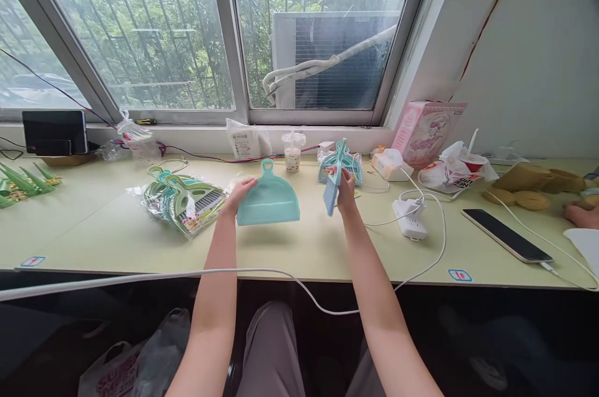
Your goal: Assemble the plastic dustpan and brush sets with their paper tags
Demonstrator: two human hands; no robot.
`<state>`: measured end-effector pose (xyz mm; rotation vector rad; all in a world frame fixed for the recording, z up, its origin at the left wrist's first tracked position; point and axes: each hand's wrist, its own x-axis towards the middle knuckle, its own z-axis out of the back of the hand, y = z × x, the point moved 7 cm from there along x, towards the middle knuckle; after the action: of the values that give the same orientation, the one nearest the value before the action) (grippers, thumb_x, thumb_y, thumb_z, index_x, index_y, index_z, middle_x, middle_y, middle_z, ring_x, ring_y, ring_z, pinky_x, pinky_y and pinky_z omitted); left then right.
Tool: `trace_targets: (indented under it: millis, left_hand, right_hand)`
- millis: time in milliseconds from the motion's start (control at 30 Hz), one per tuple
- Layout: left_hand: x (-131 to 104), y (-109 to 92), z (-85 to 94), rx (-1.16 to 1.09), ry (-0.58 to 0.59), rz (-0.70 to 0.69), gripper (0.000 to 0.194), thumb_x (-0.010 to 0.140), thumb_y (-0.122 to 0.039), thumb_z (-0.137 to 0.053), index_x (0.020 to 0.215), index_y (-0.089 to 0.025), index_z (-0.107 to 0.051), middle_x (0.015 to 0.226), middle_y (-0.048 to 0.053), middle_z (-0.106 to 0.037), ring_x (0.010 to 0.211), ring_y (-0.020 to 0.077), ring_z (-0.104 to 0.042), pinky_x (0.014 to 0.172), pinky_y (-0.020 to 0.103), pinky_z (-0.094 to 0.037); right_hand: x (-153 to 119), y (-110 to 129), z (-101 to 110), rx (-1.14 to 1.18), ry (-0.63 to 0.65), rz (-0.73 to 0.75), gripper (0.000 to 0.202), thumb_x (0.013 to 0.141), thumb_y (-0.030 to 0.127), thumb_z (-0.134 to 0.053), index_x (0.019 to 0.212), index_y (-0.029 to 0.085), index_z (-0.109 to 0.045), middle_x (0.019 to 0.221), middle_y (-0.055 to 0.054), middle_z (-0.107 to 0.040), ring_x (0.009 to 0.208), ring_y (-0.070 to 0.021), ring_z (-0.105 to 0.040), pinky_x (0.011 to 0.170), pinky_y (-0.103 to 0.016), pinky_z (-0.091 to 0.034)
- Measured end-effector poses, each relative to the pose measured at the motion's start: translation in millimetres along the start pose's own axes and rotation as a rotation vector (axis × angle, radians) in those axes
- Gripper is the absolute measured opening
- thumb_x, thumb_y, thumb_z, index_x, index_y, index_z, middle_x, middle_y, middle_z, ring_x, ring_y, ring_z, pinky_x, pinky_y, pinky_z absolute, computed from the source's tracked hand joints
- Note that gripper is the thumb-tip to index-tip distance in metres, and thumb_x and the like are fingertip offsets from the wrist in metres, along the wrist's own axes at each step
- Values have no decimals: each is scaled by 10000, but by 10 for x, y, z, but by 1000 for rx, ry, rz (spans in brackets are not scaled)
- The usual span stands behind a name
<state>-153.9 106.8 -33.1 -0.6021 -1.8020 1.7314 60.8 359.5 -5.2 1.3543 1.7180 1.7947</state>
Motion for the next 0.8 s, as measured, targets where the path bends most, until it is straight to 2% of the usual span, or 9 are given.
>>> trace_targets:
  millis: [67, 167, 300, 367, 433, 500, 633, 733, 800]
  left_hand:
    - [-68, 87, -186, 173, 207, 94, 514, 677, -569, -739, 1015, -182, -728, 931, 84, -721, 803, 227, -659, 716, 319, -503]
    - [-84, 122, -395, 384, 337, 42, 473, 673, -545, -746, 1002, -206, -743, 1003, 75, -726, 901, 236, -653, 745, 297, -486]
    - [19, 92, -360, 506, 164, -75, 482, 682, -568, -713, 998, -204, -729, 891, 82, -725, 728, 215, -645, 625, 297, -464]
    - [37, 28, -282, 566, 44, -161, 442, 707, -591, -684, 926, -210, -728, 767, 68, -702, 593, 183, -592, 577, 293, -431]
    - [26, -29, -270, 649, 17, -254, 401, 689, -598, -702, 828, -223, -727, 709, 53, -672, 575, 168, -552, 570, 281, -403]
    - [13, -22, -327, 743, 83, -302, 384, 617, -584, -762, 776, -236, -729, 712, 41, -646, 632, 174, -542, 581, 270, -389]
    - [17, 116, -461, 888, 219, -260, 292, 524, -464, -821, 669, -235, -711, 711, 35, -604, 711, 206, -538, 624, 280, -397]
    - [17, 54, -460, 810, 156, -282, 215, 591, -407, -776, 616, -216, -680, 720, 48, -611, 746, 219, -554, 688, 306, -421]
    - [1, -57, -383, 615, 78, -290, 239, 637, -427, -754, 663, -203, -675, 762, 55, -637, 784, 223, -584, 730, 319, -441]
  right_hand:
    - [15, -8, 56, -236, -29, -34, 457, 762, 621, -545, 808, 179, -653, 751, -34, -634, 679, -152, -562, 604, -259, -403]
    - [-34, -49, 18, -744, 35, -112, 368, 761, 551, -597, 759, 193, -683, 791, -57, -681, 773, -193, -607, 673, -273, -408]
    - [-170, -224, -155, -1222, 300, -215, 336, 730, 516, -684, 823, 200, -747, 912, -125, -710, 914, -265, -646, 758, -316, -436]
    - [-216, -305, -203, -1292, 405, -236, 336, 758, 506, -674, 842, 193, -761, 924, -144, -710, 935, -280, -651, 776, -336, -451]
    - [-212, -339, -181, -1298, 408, -232, 301, 828, 450, -622, 855, 187, -767, 883, -148, -709, 917, -276, -656, 779, -345, -462]
    - [-168, -331, -110, -1285, 330, -193, 238, 877, 325, -577, 907, 186, -767, 885, -151, -703, 902, -266, -658, 780, -348, -469]
    - [-97, -353, -23, -1283, 251, -74, 281, 834, 158, -631, 1091, 211, -730, 1146, -162, -625, 987, -270, -620, 805, -361, -477]
    - [-90, -442, -27, -1284, 286, -52, 208, 832, 181, -665, 1020, 207, -749, 1143, -162, -589, 1110, -304, -526, 842, -388, -469]
    - [-91, -467, -30, -1298, 274, -32, 168, 849, 187, -652, 984, 190, -751, 1131, -165, -581, 1150, -317, -477, 877, -418, -452]
